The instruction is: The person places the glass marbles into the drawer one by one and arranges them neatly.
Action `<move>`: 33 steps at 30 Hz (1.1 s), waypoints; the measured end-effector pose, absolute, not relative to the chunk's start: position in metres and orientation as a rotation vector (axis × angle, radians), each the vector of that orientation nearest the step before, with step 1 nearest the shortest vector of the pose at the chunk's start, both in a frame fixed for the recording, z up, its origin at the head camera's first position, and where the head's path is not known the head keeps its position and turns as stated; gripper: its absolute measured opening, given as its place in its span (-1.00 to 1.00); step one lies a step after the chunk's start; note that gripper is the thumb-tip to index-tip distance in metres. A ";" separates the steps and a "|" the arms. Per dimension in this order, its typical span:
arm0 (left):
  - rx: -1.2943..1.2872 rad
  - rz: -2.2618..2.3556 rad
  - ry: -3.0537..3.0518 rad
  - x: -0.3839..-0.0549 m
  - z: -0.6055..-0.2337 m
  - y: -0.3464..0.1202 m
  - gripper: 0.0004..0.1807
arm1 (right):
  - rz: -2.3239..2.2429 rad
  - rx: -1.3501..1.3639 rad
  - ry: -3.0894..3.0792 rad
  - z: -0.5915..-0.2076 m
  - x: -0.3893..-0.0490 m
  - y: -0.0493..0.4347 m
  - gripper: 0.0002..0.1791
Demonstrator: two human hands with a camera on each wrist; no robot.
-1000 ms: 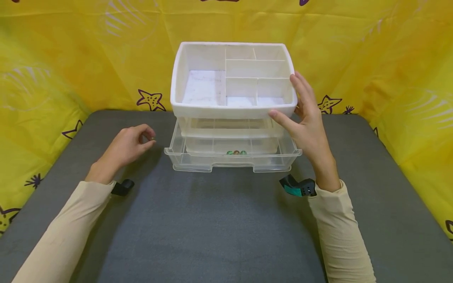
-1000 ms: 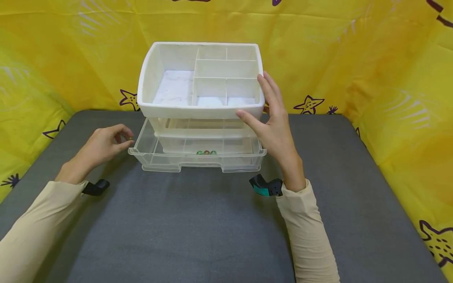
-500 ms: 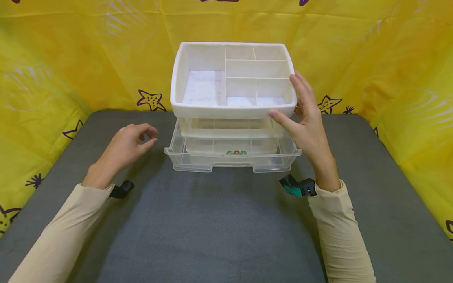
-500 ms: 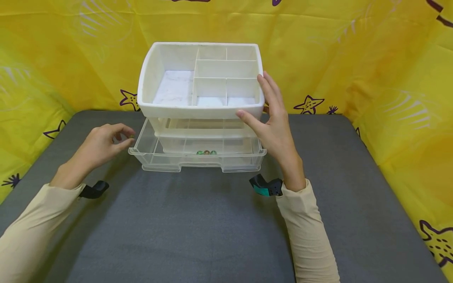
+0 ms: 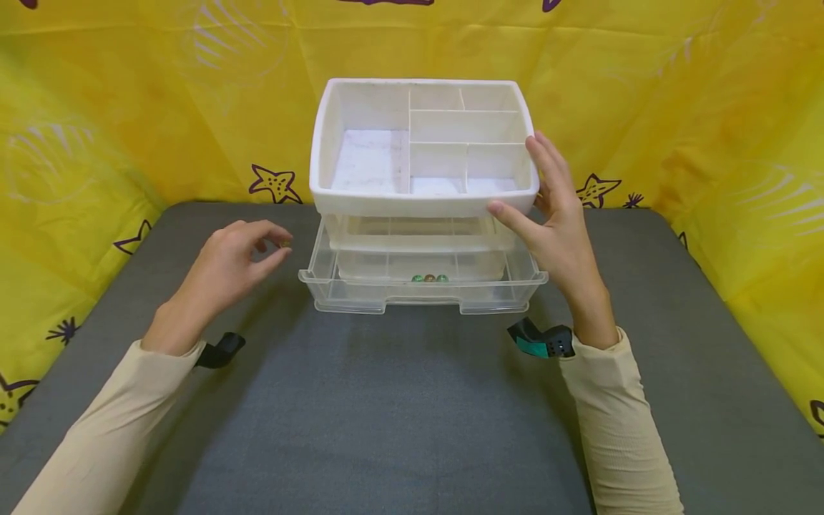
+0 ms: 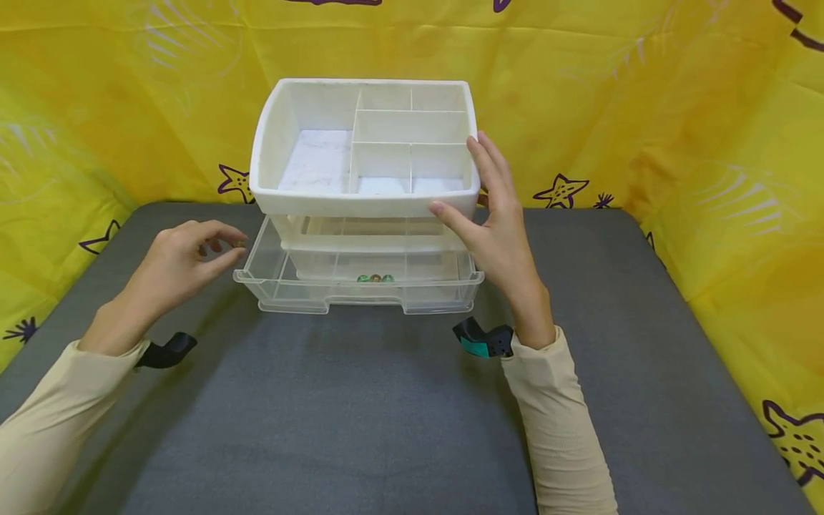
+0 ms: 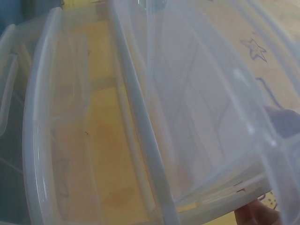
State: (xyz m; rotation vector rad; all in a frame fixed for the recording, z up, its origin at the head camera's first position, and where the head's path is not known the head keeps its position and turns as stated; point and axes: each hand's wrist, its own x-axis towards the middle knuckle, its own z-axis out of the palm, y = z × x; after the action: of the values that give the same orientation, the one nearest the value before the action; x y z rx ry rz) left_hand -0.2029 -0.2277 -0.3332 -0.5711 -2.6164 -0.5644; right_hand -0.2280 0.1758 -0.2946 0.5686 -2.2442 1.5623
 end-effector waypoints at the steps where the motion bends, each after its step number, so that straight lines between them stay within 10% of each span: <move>1: -0.576 -0.566 -2.594 -0.202 -0.332 -0.227 -0.85 | 1.564 0.568 -2.243 -0.295 -0.228 0.176 -0.13; 33: -0.627 -0.905 -2.323 -0.173 -0.285 -0.195 -0.73 | 1.555 0.573 -2.243 -0.294 -0.228 0.176 -0.14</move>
State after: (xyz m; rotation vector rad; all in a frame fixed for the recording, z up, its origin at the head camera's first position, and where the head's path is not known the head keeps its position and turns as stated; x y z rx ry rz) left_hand -0.1729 -0.1952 -0.2850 -0.6267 -2.3230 -0.9050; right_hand -0.2277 0.1762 -0.2943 0.5732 -2.2428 1.5554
